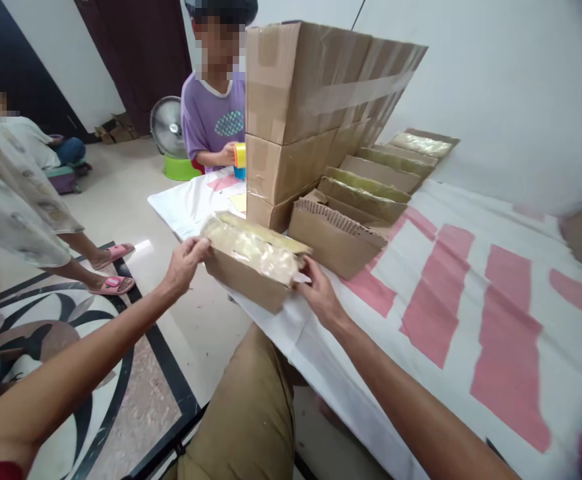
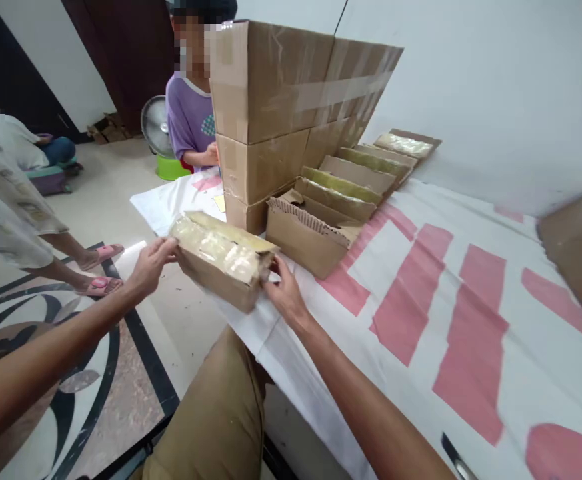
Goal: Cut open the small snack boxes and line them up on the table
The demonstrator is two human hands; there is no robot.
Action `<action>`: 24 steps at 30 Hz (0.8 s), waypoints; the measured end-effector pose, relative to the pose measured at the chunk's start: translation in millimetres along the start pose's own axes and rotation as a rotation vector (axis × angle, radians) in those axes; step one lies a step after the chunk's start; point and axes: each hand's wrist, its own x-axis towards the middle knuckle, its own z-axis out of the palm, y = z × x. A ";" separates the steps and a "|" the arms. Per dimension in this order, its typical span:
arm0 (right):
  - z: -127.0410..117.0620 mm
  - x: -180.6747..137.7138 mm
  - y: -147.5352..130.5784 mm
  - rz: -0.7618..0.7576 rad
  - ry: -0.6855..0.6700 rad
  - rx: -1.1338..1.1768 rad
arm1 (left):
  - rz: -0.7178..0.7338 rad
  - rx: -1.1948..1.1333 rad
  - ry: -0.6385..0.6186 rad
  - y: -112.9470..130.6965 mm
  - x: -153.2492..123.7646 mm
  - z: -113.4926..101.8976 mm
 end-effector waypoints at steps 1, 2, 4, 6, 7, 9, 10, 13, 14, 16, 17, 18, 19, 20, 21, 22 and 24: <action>-23.7 -27.7 -1.8 0.002 0.015 0.017 | 0.006 0.045 -0.093 7.6 -22.1 9.7; -47.9 -55.6 -3.6 0.015 0.042 0.012 | 0.006 0.090 -0.188 15.9 -43.3 21.6; -94.5 -109.4 -6.1 0.080 0.108 -0.012 | 0.011 0.136 -0.359 32.2 -81.8 51.4; -134.3 -158.2 -6.1 0.152 0.225 -0.002 | 0.021 0.128 -0.512 46.0 -114.7 85.5; -150.6 -179.8 -5.0 0.181 0.289 0.017 | 0.028 0.120 -0.571 51.3 -129.2 102.5; -175.1 -216.0 -1.0 0.215 0.403 0.072 | 0.041 0.117 -0.658 59.1 -153.8 132.8; -183.3 -230.0 1.7 0.218 0.444 0.100 | 0.048 0.121 -0.688 61.6 -163.7 145.1; -196.4 -254.8 9.8 0.181 0.504 0.117 | 0.055 0.143 -0.736 64.5 -183.2 167.0; -198.8 -258.6 11.7 0.159 0.513 0.088 | 0.051 0.147 -0.735 64.1 -186.6 169.5; -204.5 -264.8 13.9 0.125 0.537 -0.023 | 0.035 0.147 -0.718 61.6 -190.0 169.0; -208.6 -268.9 14.3 0.121 0.557 -0.103 | 0.029 0.146 -0.704 59.7 -190.6 166.8; -213.8 -274.6 14.6 0.129 0.576 -0.194 | 0.029 0.144 -0.682 57.8 -190.8 164.1; -219.7 -282.3 15.1 0.147 0.590 -0.292 | 0.037 0.136 -0.651 55.9 -190.6 161.3; -226.0 -291.8 16.0 0.170 0.595 -0.395 | 0.057 0.121 -0.617 54.3 -190.0 159.0; -232.0 -302.5 17.5 0.192 0.585 -0.502 | 0.086 0.101 -0.582 53.2 -189.2 157.7; -237.2 -313.9 19.7 0.207 0.557 -0.612 | 0.119 0.076 -0.555 52.8 -187.9 157.8; -243.2 -335.4 25.5 0.228 0.467 -0.838 | 0.195 0.021 -0.536 54.5 -184.3 162.5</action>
